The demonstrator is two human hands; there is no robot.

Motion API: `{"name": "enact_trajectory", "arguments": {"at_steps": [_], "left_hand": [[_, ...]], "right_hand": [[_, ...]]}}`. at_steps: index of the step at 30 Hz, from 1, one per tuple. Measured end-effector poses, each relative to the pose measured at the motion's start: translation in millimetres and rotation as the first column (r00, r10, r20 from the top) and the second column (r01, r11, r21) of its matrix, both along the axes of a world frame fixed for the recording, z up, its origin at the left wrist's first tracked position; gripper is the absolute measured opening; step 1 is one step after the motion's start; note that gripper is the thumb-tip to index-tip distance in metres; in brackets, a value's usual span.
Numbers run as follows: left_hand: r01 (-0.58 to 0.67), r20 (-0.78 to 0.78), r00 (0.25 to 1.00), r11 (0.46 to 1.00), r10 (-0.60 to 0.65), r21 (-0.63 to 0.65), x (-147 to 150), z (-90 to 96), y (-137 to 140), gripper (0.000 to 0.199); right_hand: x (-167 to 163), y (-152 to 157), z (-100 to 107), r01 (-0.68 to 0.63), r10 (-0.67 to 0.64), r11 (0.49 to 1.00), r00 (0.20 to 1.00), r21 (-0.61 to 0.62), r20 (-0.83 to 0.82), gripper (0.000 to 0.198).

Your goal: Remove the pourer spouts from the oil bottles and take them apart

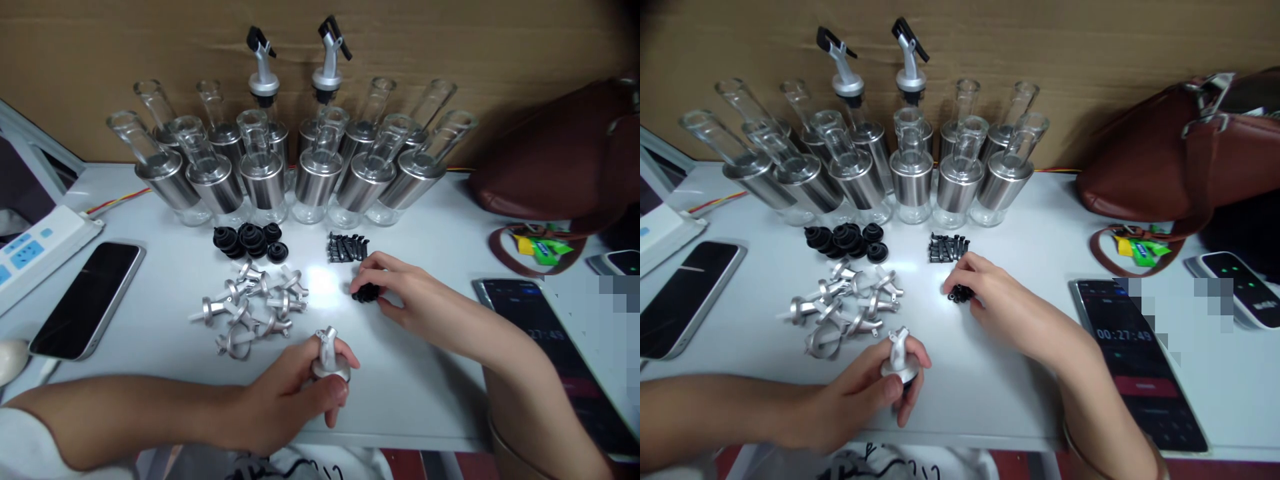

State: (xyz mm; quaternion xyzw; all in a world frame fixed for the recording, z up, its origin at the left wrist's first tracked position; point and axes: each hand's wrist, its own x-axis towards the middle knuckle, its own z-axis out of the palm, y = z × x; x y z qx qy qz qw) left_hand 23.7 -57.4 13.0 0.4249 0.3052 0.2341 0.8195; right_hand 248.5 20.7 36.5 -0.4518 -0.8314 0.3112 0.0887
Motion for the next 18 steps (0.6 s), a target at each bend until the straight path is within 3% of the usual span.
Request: {"name": "enact_trajectory", "arguments": {"at_steps": [10, 14, 18], "left_hand": [[0.012, -0.019, 1.000, 1.000, -0.012, 0.016, 0, -0.5, 0, 0.053], [0.021, -0.066, 0.998, 0.999, -0.018, 0.046, 0, -1.5, 0, 0.049], [0.088, -0.122, 0.990, 0.990, -0.074, 0.113, 4, 2.4, 3, 0.029]], "right_hand": [[-4, -3, 9, 0.000, 0.000, 1.000, 0.999, -0.005, -0.033, 0.028], [-11, -5, 21, 0.019, -0.018, 1.000, 0.979, 0.005, -0.202, 0.009], [-28, -12, 24, -0.111, 0.049, 0.984, 0.920, -0.139, -0.389, 0.016]]}}
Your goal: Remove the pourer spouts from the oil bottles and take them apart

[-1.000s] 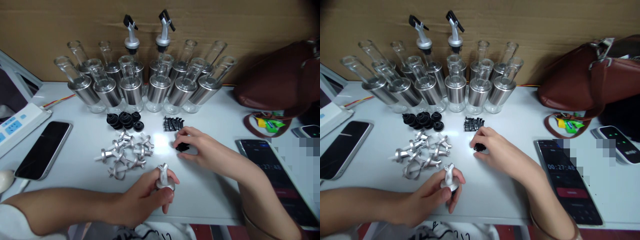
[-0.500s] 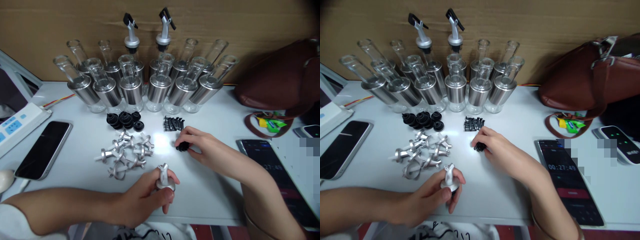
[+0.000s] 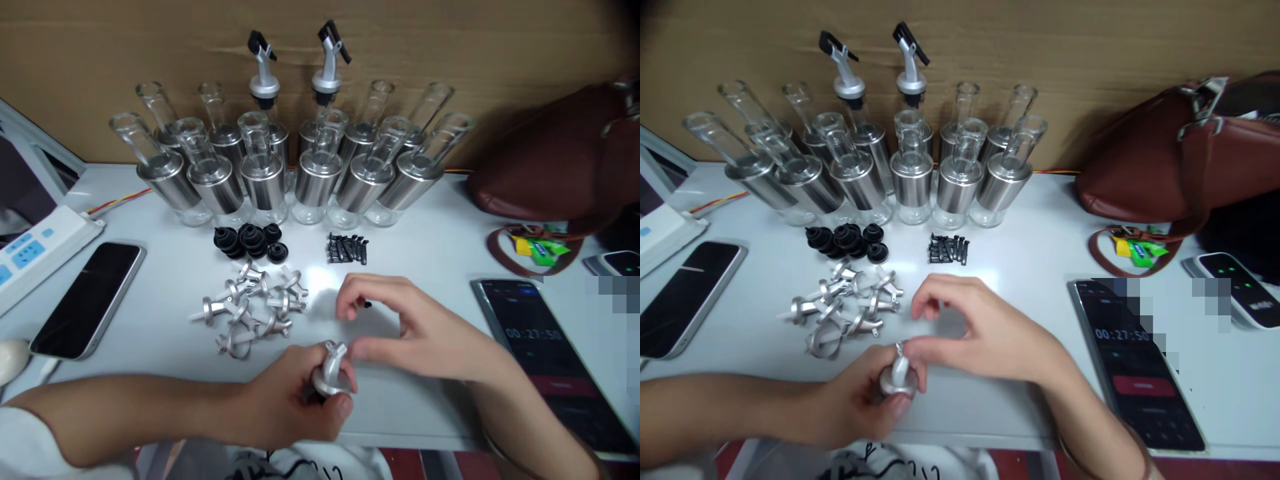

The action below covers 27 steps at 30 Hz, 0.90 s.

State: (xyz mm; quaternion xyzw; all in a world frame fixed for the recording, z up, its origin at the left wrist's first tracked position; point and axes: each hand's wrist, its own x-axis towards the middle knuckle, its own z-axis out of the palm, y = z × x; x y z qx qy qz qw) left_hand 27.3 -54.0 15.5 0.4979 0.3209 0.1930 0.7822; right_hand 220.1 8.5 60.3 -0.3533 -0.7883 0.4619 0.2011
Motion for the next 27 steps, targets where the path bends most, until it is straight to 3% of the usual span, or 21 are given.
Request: {"name": "enact_trajectory", "arguments": {"at_steps": [4, 9, 12, 15, 19, 27], "left_hand": [[0.012, -0.062, 0.998, 0.996, -0.007, 0.085, 3, 2.5, 3, 0.031], [0.103, -0.141, 0.987, 0.983, -0.082, 0.153, 1, 3.4, 4, 0.034], [0.026, -0.065, 0.998, 0.985, -0.016, 0.169, -1, 3.8, 4, 0.034], [-0.100, 0.054, 0.994, 0.990, 0.095, 0.095, -1, 1.3, 2, 0.048], [-0.136, 0.124, 0.982, 0.990, 0.140, -0.043, -1, -3.9, -2, 0.047], [-0.195, 0.095, 0.975, 0.978, 0.201, -0.074, 3, -12.2, -4, 0.052]], "right_hand": [[-21, -10, -10, -0.109, 0.108, 0.991, 0.994, -0.072, -0.018, 0.037], [-32, -18, -18, -0.183, 0.184, 0.983, 0.983, 0.012, -0.019, 0.044], [-27, -17, -16, -0.131, 0.133, 0.988, 0.991, 0.083, -0.017, 0.043], [-20, -13, -11, -0.024, 0.040, 0.991, 0.992, 0.133, -0.121, 0.044], [-14, -8, -9, 0.088, -0.076, 0.992, 0.990, 0.095, -0.120, 0.048], [-17, -8, -10, 0.020, -0.019, 0.999, 1.000, -0.039, 0.009, 0.043]]}}
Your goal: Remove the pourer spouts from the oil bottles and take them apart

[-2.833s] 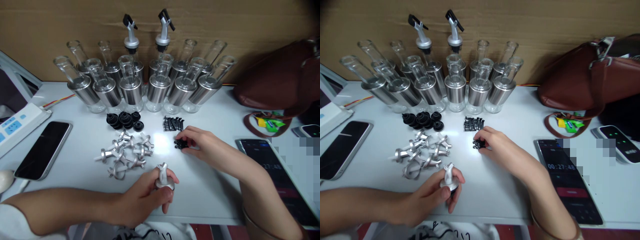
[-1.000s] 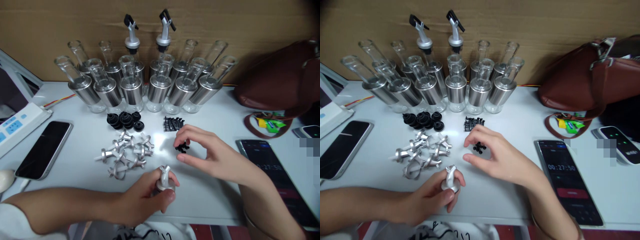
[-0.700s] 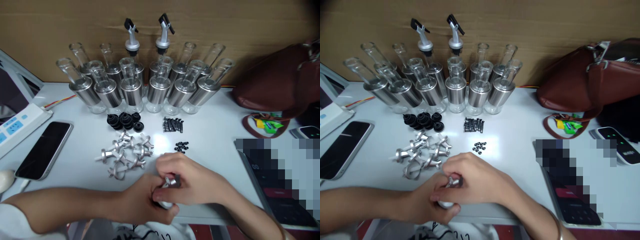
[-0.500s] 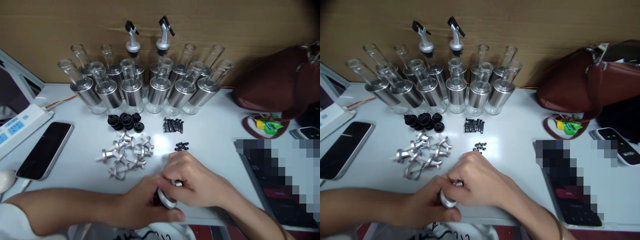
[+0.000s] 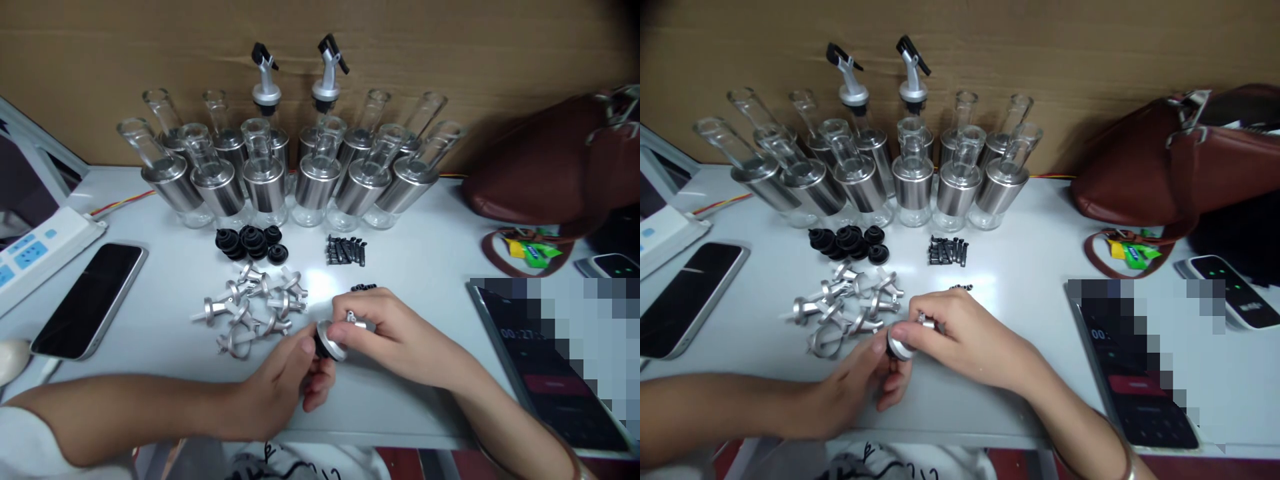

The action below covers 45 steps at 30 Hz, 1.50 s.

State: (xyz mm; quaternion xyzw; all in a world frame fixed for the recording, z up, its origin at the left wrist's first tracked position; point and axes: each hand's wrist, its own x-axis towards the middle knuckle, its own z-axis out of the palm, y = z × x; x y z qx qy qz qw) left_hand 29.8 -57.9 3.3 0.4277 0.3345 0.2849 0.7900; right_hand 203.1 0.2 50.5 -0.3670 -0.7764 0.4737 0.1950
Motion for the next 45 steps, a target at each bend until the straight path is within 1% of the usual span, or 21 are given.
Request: {"name": "enact_trajectory", "arguments": {"at_steps": [3, 5, 8, 10, 11, 15, 18, 21, 23, 25, 27, 30, 32, 33, 34, 35, 37, 39, 41, 43, 45], "left_hand": [[-0.049, 0.050, 0.998, 0.999, 0.049, -0.006, -1, -4.4, -2, 0.051], [-0.023, 0.004, 1.000, 0.999, 0.023, 0.029, -4, 2.6, 0, 0.048], [0.162, -0.266, 0.956, 0.979, -0.125, 0.125, -13, 31.1, 11, 0.036], [0.296, -0.443, 0.882, 0.919, -0.159, 0.261, -18, 52.6, 23, 0.028], [0.328, -0.506, 0.854, 0.881, -0.122, 0.340, -19, 61.2, 29, 0.026], [0.438, -0.691, 0.696, 0.645, 0.198, 0.626, -17, 72.4, 43, 0.022], [0.496, -0.642, 0.610, 0.408, 0.464, 0.766, -16, 65.6, 47, 0.026], [0.539, -0.504, 0.639, 0.129, 0.582, 0.833, -17, 58.5, 52, 0.031], [0.525, -0.402, 0.674, -0.019, 0.620, 0.851, -19, 55.5, 56, 0.034], [0.479, -0.309, 0.715, -0.118, 0.627, 0.870, -22, 53.3, 60, 0.038], [0.415, -0.253, 0.757, -0.143, 0.602, 0.899, -24, 51.6, 64, 0.042], [0.330, -0.231, 0.787, -0.074, 0.572, 0.941, -25, 50.2, 69, 0.043], [0.299, -0.236, 0.794, -0.021, 0.561, 0.954, -24, 50.6, 71, 0.040], [0.291, -0.254, 0.797, 0.020, 0.548, 0.957, -24, 51.4, 72, 0.038], [0.282, -0.281, 0.805, 0.080, 0.523, 0.956, -24, 52.5, 71, 0.036], [0.269, -0.315, 0.814, 0.163, 0.488, 0.949, -23, 53.9, 70, 0.033], [0.234, -0.382, 0.839, 0.378, 0.387, 0.896, -21, 56.8, 67, 0.031], [0.194, -0.430, 0.861, 0.605, 0.272, 0.772, -19, 59.2, 63, 0.033], [0.147, -0.440, 0.882, 0.792, 0.166, 0.593, -17, 60.8, 60, 0.039], [0.125, -0.409, 0.911, 0.911, 0.051, 0.393, -15, 62.1, 57, 0.044], [0.123, -0.321, 0.946, 0.971, -0.053, 0.204, -14, 64.0, 56, 0.047]], "right_hand": [[0, 1, 2, -0.003, 0.002, 0.998, 1.000, -0.061, -0.018, 0.039], [3, 2, 4, -0.020, 0.019, 0.995, 1.000, -0.102, -0.017, 0.037], [8, 4, 8, -0.053, 0.043, 0.980, 0.998, -0.193, -0.054, 0.039], [12, 3, 10, -0.059, 0.025, 0.964, 0.991, -0.259, -0.132, 0.041], [14, 2, 11, -0.060, 0.010, 0.956, 0.985, -0.288, -0.173, 0.041], [17, 0, 12, -0.071, -0.010, 0.933, 0.975, -0.354, -0.222, 0.042], [17, 1, 13, -0.108, 0.007, 0.897, 0.973, -0.428, -0.231, 0.038], [14, 2, 11, -0.177, 0.014, 0.836, 0.953, -0.520, -0.303, 0.036], [10, -1, 8, -0.193, -0.009, 0.824, 0.935, -0.532, -0.354, 0.037], [4, -5, 5, -0.185, -0.052, 0.829, 0.914, -0.527, -0.403, 0.036], [-2, -11, 2, -0.172, -0.083, 0.842, 0.896, -0.512, -0.437, 0.036], [-9, -15, 1, -0.070, -0.088, 0.924, 0.917, -0.375, -0.388, 0.034], [-10, -15, 1, 0.059, -0.080, 0.995, 0.955, -0.079, -0.286, 0.031], [-9, -14, 2, 0.111, -0.080, 0.986, 0.969, 0.127, -0.232, 0.029], [-8, -12, 2, 0.140, -0.081, 0.931, 0.980, 0.337, -0.184, 0.028], [-6, -10, 2, 0.149, -0.087, 0.842, 0.986, 0.518, -0.141, 0.027], [-3, -6, 2, 0.108, -0.106, 0.643, 0.993, 0.759, -0.051, 0.028], [1, -3, 2, 0.039, -0.147, 0.490, 0.988, 0.871, 0.039, 0.028], [4, -2, 2, -0.013, -0.176, 0.393, 0.980, 0.919, 0.089, 0.024], [5, -2, 3, -0.030, -0.181, 0.333, 0.979, 0.943, 0.095, 0.019], [5, -2, 3, -0.017, -0.183, 0.289, 0.980, 0.957, 0.073, 0.017]]}}
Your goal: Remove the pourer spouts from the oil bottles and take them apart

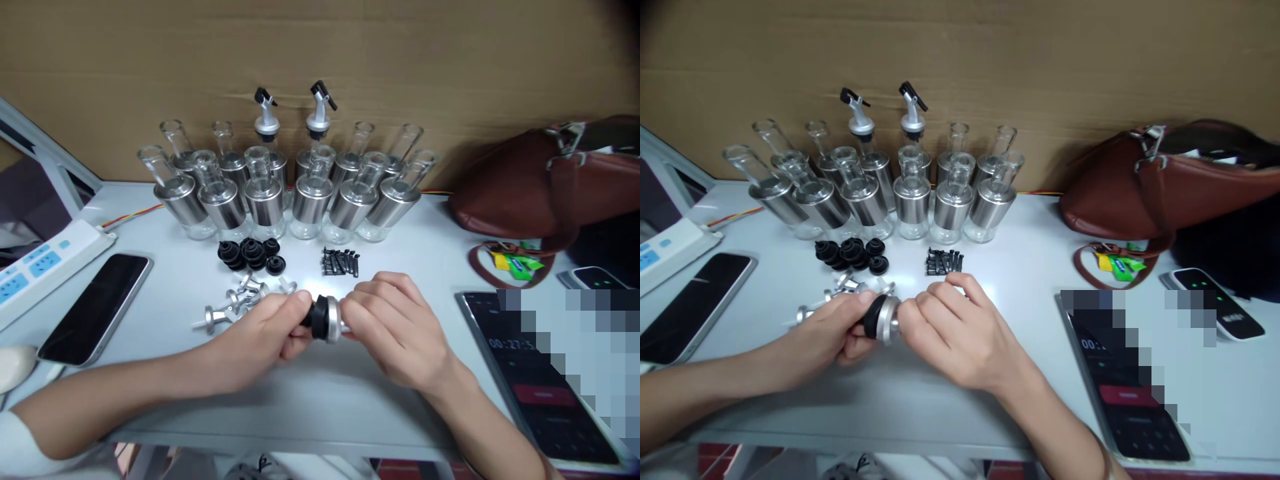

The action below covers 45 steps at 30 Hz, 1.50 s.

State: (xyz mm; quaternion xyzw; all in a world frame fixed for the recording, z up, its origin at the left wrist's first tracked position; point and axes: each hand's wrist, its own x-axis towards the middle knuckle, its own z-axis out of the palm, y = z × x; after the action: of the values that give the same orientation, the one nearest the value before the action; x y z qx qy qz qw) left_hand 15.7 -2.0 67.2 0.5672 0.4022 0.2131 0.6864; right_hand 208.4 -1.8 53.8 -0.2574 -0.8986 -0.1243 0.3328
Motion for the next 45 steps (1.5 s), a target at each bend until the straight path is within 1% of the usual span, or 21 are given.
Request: {"name": "enact_trajectory", "arguments": {"at_steps": [3, 6, 8, 10, 12, 15, 16, 18, 20, 21, 22, 24, 25, 26, 27, 28, 31, 33, 37, 40, 45], "left_hand": [[0.041, 0.185, 0.983, 0.957, 0.013, -0.287, 0, 4.6, -3, 0.044], [0.121, 0.331, 0.942, 0.858, 0.060, -0.500, 0, 8.5, -6, 0.041], [0.172, 0.386, 0.920, 0.811, 0.071, -0.559, 0, 8.4, -7, 0.041], [0.193, 0.404, 0.913, 0.815, 0.055, -0.546, 0, 6.0, -5, 0.041], [0.173, 0.394, 0.919, 0.873, 0.024, -0.457, -2, 3.3, -2, 0.041], [0.090, 0.291, 0.956, 0.980, -0.035, -0.177, -7, 4.3, 4, 0.032], [0.073, 0.225, 0.973, 0.995, -0.057, -0.064, -9, 6.5, 5, 0.025], [0.087, 0.046, 0.994, 0.983, -0.095, 0.159, -14, 13.0, 8, 0.014], [0.117, -0.122, 0.990, 0.919, -0.076, 0.377, -20, 20.3, 13, 0.009], [0.119, -0.187, 0.982, 0.861, -0.029, 0.494, -24, 23.5, 17, 0.008], [0.116, -0.244, 0.969, 0.787, 0.045, 0.606, -28, 26.0, 22, 0.010], [0.116, -0.321, 0.911, 0.586, 0.259, 0.802, -38, 28.5, 33, 0.015], [0.137, -0.347, 0.861, 0.486, 0.373, 0.863, -43, 28.6, 40, 0.017], [0.169, -0.366, 0.809, 0.413, 0.461, 0.895, -48, 28.0, 46, 0.017], [0.200, -0.379, 0.766, 0.368, 0.520, 0.908, -52, 27.2, 51, 0.017], [0.220, -0.389, 0.736, 0.347, 0.554, 0.912, -56, 26.1, 56, 0.018], [0.236, -0.399, 0.710, 0.337, 0.581, 0.911, -60, 22.8, 62, 0.020], [0.260, -0.427, 0.709, 0.356, 0.561, 0.898, -58, 19.3, 61, 0.021], [0.427, -0.568, 0.674, 0.378, 0.472, 0.821, -51, 5.8, 58, 0.021], [0.532, -0.639, 0.644, 0.354, 0.420, 0.769, -49, -4.7, 61, 0.021], [0.528, -0.605, 0.684, 0.296, 0.408, 0.796, -50, -7.8, 63, 0.021]], "right_hand": [[-1, 0, -1, 0.006, -0.004, 0.999, 0.999, 0.044, -0.041, 0.015], [-2, 0, -4, 0.021, -0.018, 0.999, 0.998, 0.048, -0.062, 0.017], [-3, 0, -6, 0.047, -0.046, 0.999, 0.996, 0.018, -0.074, 0.024], [-4, 1, -9, 0.060, -0.064, 0.997, 0.993, -0.043, -0.101, 0.030], [-4, 1, -11, 0.035, -0.059, 0.990, 0.983, -0.135, -0.176, 0.031], [-3, 1, -10, -0.061, -0.031, 0.967, 0.935, -0.248, -0.352, 0.025], [-2, 1, -9, -0.092, -0.022, 0.959, 0.919, -0.267, -0.394, 0.023], [0, 1, -7, -0.118, -0.006, 0.957, 0.905, -0.265, -0.425, 0.020], [0, 1, -6, -0.104, -0.003, 0.966, 0.910, -0.236, -0.415, 0.020], [0, 1, -6, -0.095, -0.004, 0.971, 0.912, -0.221, -0.409, 0.021], [0, 1, -6, -0.087, -0.006, 0.974, 0.914, -0.210, -0.406, 0.021], [0, 1, -7, -0.083, -0.008, 0.974, 0.916, -0.209, -0.400, 0.020], [-1, 1, -7, -0.081, -0.010, 0.974, 0.918, -0.212, -0.397, 0.020], [-1, 1, -7, -0.078, -0.014, 0.973, 0.921, -0.218, -0.390, 0.020], [-1, 1, -7, -0.073, -0.019, 0.972, 0.924, -0.225, -0.382, 0.020], [-1, 1, -7, -0.069, -0.022, 0.971, 0.928, -0.230, -0.373, 0.020], [-1, 0, -7, -0.062, -0.027, 0.969, 0.934, -0.237, -0.356, 0.020], [-1, 0, -6, -0.063, -0.024, 0.970, 0.936, -0.235, -0.350, 0.020], [-1, 0, -6, -0.071, -0.009, 0.970, 0.946, -0.234, -0.324, 0.019], [-1, 1, -6, -0.074, -0.005, 0.967, 0.951, -0.243, -0.309, 0.020], [-1, 0, -7, -0.074, -0.006, 0.963, 0.954, -0.258, -0.299, 0.016]]}}
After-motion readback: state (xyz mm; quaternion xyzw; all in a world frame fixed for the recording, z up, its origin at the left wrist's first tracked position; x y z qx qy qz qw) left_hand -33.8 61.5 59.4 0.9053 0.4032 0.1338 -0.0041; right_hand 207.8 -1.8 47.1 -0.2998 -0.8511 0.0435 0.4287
